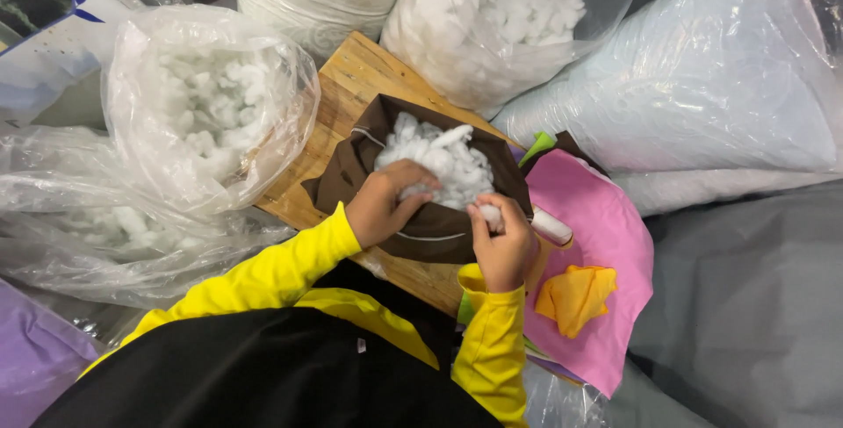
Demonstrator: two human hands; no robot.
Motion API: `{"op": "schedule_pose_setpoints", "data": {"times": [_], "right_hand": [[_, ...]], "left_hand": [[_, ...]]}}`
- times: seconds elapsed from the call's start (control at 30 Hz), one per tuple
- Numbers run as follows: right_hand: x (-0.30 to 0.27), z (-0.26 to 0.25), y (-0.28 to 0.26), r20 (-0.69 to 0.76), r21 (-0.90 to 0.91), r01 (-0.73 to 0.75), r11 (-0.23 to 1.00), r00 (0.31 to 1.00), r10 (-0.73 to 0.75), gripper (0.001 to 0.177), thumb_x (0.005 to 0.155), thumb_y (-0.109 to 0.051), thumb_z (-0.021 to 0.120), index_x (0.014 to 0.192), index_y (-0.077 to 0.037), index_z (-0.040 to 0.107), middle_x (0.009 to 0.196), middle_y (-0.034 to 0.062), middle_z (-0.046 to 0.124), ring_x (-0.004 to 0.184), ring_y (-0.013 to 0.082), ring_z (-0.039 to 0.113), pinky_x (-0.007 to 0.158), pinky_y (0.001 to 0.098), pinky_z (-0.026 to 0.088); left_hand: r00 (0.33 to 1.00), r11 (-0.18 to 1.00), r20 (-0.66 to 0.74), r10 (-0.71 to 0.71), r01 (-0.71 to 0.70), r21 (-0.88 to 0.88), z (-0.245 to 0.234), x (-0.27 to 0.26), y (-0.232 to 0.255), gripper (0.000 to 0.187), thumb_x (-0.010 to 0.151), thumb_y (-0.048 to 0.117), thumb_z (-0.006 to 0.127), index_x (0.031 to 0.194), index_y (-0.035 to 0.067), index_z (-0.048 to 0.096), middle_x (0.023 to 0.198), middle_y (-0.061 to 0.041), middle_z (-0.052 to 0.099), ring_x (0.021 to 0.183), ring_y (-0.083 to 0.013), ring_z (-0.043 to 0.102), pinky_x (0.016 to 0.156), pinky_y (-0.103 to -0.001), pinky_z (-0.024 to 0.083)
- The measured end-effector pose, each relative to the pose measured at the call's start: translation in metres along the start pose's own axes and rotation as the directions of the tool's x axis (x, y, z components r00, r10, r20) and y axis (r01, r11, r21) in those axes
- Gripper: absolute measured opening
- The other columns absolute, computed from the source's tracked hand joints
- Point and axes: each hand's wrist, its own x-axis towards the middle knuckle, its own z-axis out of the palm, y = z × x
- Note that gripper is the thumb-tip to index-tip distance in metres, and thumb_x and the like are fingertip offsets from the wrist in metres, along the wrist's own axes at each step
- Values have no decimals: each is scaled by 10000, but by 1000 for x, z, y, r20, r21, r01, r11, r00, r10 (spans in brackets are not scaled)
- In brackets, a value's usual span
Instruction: Stuffing a brown fabric pouch with white fiberfill material to create a cushion or pillow.
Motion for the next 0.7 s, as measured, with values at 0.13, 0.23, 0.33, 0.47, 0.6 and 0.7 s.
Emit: {"op": "schedule_pose_setpoints", "data": {"times": [0.13,0.23,0.33,0.47,0.6,0.7], "right_hand": [[39,17,0,105,-123,212,970,974,-200,379,784,-216,909,1104,-150,719,1019,33,709,976,252,691,793,396,604],[50,38,13,244,-195,342,919,925,-293,833,553,-274,938,1330,-206,644,1373,91,570,1237,374,550,987,573,491],[34,58,27,658,-205,151,967,752,22,1008,580,-393,954,1479,-232,527,1529,184,468,1394,476,437,1031,682,462],[-9,54,41,685,-240,18,970,711,157,642,785,-479,835,1293,-141,633,1297,102,575,1231,356,539,960,524,501],[-42,26,57,498,-2,91,996,864,-78,332,823,-350,833,1030,-130,695,926,45,656,927,315,684,876,401,519],[-35,5,28,485,-40,106,994,871,-73,231,866,-231,770,1072,-170,685,927,43,661,932,307,699,830,408,557]], "left_hand": [[980,836,94,178,-201,511,6,34,-12,483,848,290,793,1291,184,632,1292,-67,609,1143,-345,592,840,-463,496],[899,569,327,-292,-112,815,30,32,-48,952,762,554,838,1543,221,408,1557,-130,427,1397,-415,428,1056,-562,424],[710,493,477,-518,-208,845,50,4,-84,1151,658,612,881,1607,276,323,1596,-86,393,1438,-418,383,1074,-599,396],[714,624,523,-465,-155,766,27,-26,-60,901,756,497,855,1511,210,457,1582,-110,381,1397,-439,411,1069,-571,445],[931,926,361,-53,-89,367,0,-31,-35,535,873,390,755,1261,46,621,1121,-207,692,1029,-453,699,831,-504,575],[935,804,247,255,-347,482,-12,-6,-10,420,908,386,752,1185,84,662,978,-120,627,963,-363,626,903,-409,497]]}}
